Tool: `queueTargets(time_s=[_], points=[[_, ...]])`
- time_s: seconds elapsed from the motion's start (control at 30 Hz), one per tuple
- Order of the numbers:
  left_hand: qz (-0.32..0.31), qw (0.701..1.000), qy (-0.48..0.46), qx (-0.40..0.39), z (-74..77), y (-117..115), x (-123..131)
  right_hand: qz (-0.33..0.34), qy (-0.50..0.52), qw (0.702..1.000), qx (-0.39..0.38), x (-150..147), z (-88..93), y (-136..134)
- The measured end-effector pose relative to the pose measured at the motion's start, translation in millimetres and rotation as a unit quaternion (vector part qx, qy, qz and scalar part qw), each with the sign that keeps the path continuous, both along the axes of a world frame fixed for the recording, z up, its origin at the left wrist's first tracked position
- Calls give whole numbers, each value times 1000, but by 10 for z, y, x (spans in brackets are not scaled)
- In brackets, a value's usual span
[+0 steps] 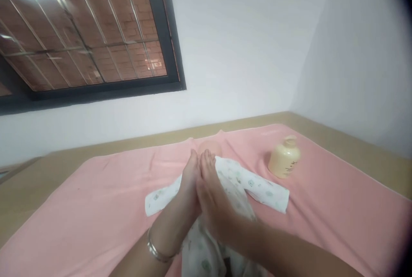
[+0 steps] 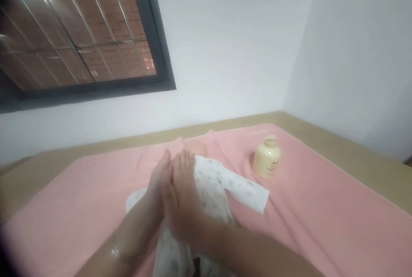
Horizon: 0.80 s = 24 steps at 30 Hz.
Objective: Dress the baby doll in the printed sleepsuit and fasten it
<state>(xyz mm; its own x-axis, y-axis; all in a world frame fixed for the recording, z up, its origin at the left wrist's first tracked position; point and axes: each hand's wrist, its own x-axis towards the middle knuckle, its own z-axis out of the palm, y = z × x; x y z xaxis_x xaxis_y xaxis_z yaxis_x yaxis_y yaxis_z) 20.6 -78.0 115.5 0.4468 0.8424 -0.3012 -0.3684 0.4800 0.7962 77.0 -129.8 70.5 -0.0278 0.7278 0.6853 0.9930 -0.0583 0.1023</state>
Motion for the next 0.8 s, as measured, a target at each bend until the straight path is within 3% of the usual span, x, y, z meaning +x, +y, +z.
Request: queueTargets(time_s=[0.03, 0.1, 0.17, 0.2, 0.27, 0.37, 0.53, 0.67, 0.8], points=[[4, 999, -30, 24, -1, 23, -9, 61, 63, 996, -18, -30, 26, -86], [15, 993, -84, 76, -9, 22, -15, 215, 219, 950, -63, -41, 80, -197], [22, 988, -113, 106, -25, -43, -11, 329, 333, 879, -86, 11, 118, -181], [28, 987, -113, 108, -35, -90, -7, 354, 359, 860, -82, 52, 122, -129], [32, 991, -89, 93, -56, -185, -7, 361, 388, 846, -54, 135, 104, 18], [16, 997, -42, 62, -59, -265, -34, 316, 409, 855, -28, 189, 55, 154], [-27, 995, -47, 80, -24, -215, -74, 317, 373, 870, -59, 5, 55, -186], [48, 974, 15, 222, -90, -157, -10, 337, 475, 808, -89, -191, 65, -490], [154, 893, 146, 397, -168, 0, -5, 362, 514, 773, -80, -144, 165, -365]])
